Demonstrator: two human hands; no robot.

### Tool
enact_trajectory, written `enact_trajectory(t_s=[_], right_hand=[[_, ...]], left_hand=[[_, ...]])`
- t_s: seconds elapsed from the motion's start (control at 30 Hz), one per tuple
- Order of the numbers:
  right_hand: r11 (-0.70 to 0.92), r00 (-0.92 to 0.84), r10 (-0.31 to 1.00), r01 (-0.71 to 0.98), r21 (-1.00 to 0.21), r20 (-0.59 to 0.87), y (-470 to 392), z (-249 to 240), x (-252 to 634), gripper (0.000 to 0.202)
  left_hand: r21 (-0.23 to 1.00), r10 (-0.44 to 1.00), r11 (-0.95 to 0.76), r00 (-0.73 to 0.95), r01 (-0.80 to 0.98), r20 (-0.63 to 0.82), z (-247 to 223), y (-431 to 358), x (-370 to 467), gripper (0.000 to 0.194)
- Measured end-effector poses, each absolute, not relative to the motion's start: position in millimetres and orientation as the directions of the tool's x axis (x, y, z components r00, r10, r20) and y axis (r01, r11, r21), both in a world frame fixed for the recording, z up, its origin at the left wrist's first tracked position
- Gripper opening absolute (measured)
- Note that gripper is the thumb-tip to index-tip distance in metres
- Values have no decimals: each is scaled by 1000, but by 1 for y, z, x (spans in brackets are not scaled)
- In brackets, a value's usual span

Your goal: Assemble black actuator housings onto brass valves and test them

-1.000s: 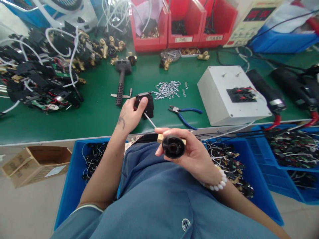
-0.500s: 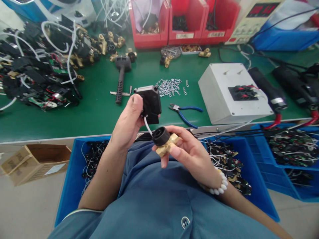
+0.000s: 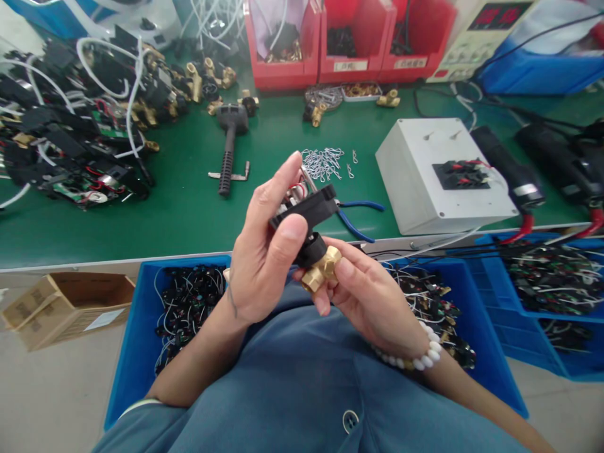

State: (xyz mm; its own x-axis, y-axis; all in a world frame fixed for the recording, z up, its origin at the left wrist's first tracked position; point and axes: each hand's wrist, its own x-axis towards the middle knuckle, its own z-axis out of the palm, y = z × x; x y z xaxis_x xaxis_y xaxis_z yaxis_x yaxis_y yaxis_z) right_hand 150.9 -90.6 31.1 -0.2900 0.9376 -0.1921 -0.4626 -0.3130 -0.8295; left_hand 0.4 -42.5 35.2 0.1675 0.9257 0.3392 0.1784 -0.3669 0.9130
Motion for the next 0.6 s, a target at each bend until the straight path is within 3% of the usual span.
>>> enact_trajectory(t_s=[0.07,0.17,0.33,0.5,0.6], right_hand=[[-257,-235,958,-454,-853,-163,-93,32,148,44],[-157,-127,985,-408,-899,-114,-95,32,142,46],[-135,-85,990,-344,-929,-113,-89,31,143,46],[-159,22,984,-342,-926,-178,-85,34,151,47],[-147,33,986,-289,-946,-163,-86,32,153,47]], left_hand=[[896,898,-422,197,138,393,36,-44,1,46],[879,904,-421,188,225,385,39,-45,2,49],[855,887,-449,248,261,390,40,-42,-1,53],[739,826,-556,350,380,442,36,-43,-7,86],[725,835,-550,307,415,457,33,-48,-4,84]])
